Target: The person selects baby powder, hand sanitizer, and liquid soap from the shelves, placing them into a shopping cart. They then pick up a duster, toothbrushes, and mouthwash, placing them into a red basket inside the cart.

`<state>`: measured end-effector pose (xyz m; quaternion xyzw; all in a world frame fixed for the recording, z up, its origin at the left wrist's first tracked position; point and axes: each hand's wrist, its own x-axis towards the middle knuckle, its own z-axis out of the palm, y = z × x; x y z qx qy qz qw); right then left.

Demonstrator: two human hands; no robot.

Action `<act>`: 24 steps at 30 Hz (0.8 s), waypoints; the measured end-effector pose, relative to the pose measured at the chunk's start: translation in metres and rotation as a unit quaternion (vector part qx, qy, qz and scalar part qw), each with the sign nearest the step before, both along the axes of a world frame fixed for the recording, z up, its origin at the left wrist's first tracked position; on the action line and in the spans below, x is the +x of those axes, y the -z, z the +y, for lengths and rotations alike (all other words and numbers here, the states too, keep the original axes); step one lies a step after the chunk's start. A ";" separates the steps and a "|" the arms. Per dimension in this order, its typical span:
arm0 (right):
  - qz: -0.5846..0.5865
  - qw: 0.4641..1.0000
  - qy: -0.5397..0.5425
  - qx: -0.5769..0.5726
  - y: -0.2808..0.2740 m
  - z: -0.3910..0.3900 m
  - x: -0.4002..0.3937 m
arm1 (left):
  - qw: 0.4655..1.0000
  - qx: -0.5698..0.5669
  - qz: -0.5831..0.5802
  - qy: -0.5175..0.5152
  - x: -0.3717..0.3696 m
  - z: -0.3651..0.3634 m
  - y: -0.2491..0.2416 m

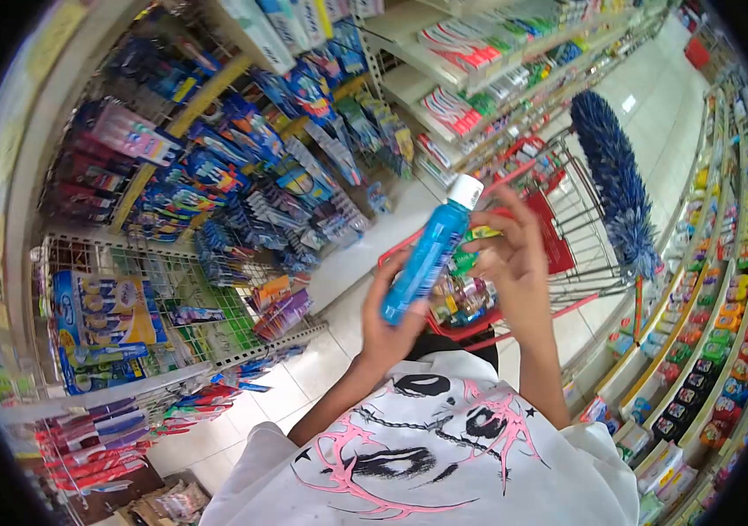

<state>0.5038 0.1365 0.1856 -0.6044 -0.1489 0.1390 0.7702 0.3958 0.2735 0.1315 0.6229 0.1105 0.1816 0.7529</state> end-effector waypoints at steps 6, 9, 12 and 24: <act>-0.079 0.985 -0.152 0.032 -0.067 0.043 0.009 | 0.946 -0.296 -0.126 0.045 -0.021 0.051 -0.057; -0.167 0.969 -0.183 -0.017 -0.101 0.072 -0.004 | 0.938 -0.301 -0.167 0.048 -0.034 0.061 -0.060; -0.279 0.940 -0.193 -0.048 -0.130 0.103 -0.019 | 0.940 -0.276 -0.200 0.033 -0.048 0.069 -0.071; -0.703 0.703 0.026 0.103 -0.361 0.165 -0.028 | 0.979 -0.102 -0.175 0.004 -0.066 0.096 -0.052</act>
